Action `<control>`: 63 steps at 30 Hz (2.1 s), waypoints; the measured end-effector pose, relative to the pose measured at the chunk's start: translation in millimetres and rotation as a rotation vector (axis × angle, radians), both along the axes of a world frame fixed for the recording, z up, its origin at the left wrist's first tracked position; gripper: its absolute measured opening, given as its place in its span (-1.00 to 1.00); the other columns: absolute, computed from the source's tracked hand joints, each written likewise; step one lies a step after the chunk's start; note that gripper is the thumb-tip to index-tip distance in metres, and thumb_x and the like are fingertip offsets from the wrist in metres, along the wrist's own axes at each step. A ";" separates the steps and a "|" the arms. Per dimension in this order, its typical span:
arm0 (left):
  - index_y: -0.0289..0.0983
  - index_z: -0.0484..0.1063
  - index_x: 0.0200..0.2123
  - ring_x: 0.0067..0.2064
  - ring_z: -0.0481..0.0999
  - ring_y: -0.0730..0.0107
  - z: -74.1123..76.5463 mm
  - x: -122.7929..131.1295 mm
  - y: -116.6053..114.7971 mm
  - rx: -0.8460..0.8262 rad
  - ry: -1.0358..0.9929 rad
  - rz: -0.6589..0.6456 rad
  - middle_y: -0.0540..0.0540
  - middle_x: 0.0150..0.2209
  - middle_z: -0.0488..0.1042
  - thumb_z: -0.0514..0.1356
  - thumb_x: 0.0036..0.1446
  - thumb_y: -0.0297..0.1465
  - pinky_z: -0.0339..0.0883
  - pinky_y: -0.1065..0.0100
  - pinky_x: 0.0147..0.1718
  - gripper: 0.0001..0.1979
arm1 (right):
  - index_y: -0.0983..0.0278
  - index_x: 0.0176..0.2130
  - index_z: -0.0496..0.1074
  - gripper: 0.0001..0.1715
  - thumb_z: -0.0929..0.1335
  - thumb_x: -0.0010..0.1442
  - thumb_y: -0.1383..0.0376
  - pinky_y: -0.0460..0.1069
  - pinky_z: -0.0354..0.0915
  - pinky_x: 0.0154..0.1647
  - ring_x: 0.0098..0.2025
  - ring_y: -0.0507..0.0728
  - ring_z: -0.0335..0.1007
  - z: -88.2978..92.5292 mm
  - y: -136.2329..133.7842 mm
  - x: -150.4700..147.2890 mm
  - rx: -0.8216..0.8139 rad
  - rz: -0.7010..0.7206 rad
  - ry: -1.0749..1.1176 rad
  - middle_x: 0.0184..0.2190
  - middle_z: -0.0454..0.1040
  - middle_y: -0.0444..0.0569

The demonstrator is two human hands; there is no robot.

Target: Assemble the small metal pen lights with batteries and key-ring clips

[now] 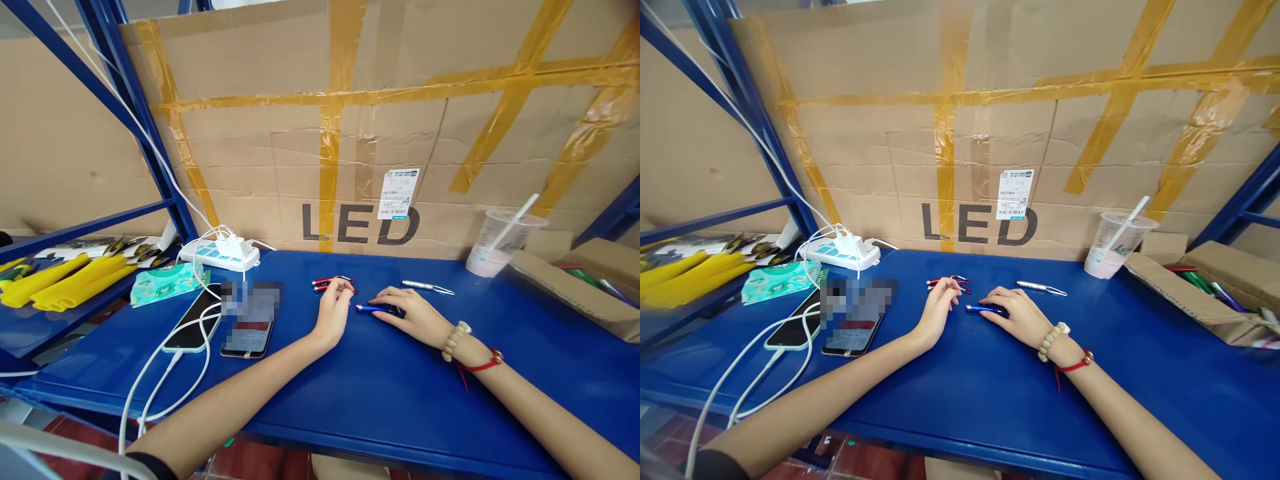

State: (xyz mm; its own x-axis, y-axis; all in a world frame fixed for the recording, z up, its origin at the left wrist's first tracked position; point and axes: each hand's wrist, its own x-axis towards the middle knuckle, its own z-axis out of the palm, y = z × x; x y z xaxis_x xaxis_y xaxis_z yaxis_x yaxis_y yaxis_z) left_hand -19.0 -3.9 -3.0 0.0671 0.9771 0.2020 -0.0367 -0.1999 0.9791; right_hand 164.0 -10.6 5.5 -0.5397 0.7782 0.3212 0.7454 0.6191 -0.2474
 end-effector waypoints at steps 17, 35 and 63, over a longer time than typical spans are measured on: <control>-0.29 0.26 -0.56 -0.54 0.23 0.53 6.8 -16.3 21.6 -0.140 -0.156 0.228 0.03 -0.57 0.27 -0.01 -0.08 -0.42 0.03 0.50 -0.59 -0.89 | 0.22 -0.11 0.41 -0.61 0.20 0.20 0.09 0.07 0.29 -0.11 -0.16 0.15 0.38 0.2 0.2 23.8 -0.052 -0.010 0.101 -0.18 0.45 0.03; -0.31 0.27 -0.52 -0.54 0.23 0.56 5.7 -1.3 6.2 -0.110 -0.117 0.009 0.02 -0.54 0.29 0.00 -0.12 -0.41 0.02 0.51 -0.59 -0.90 | 0.24 -0.21 0.37 -0.64 0.13 0.25 0.12 0.05 0.26 -0.22 -0.33 0.12 0.38 -2.9 -4.1 7.6 -0.022 -0.046 0.121 -0.38 0.47 -0.02; -0.29 0.27 -0.48 -0.53 0.25 0.56 5.1 0.7 3.7 -0.141 -0.055 -0.020 0.03 -0.51 0.33 0.01 -0.05 -0.43 0.02 0.50 -0.57 -0.92 | 0.18 -0.36 0.45 -0.55 0.26 0.05 -0.11 -0.11 0.22 -0.48 -0.51 0.02 0.40 8.8 -15.5 6.2 -0.010 -0.122 0.105 -0.46 0.52 -0.15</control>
State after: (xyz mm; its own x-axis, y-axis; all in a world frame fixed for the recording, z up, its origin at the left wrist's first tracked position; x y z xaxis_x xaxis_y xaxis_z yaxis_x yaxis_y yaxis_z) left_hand -18.2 -0.2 2.1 0.0793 0.9946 0.0667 -0.0932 -0.0592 0.9939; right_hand 170.2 -26.1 14.3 -0.4054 0.8393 0.3623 0.7844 0.5229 -0.3335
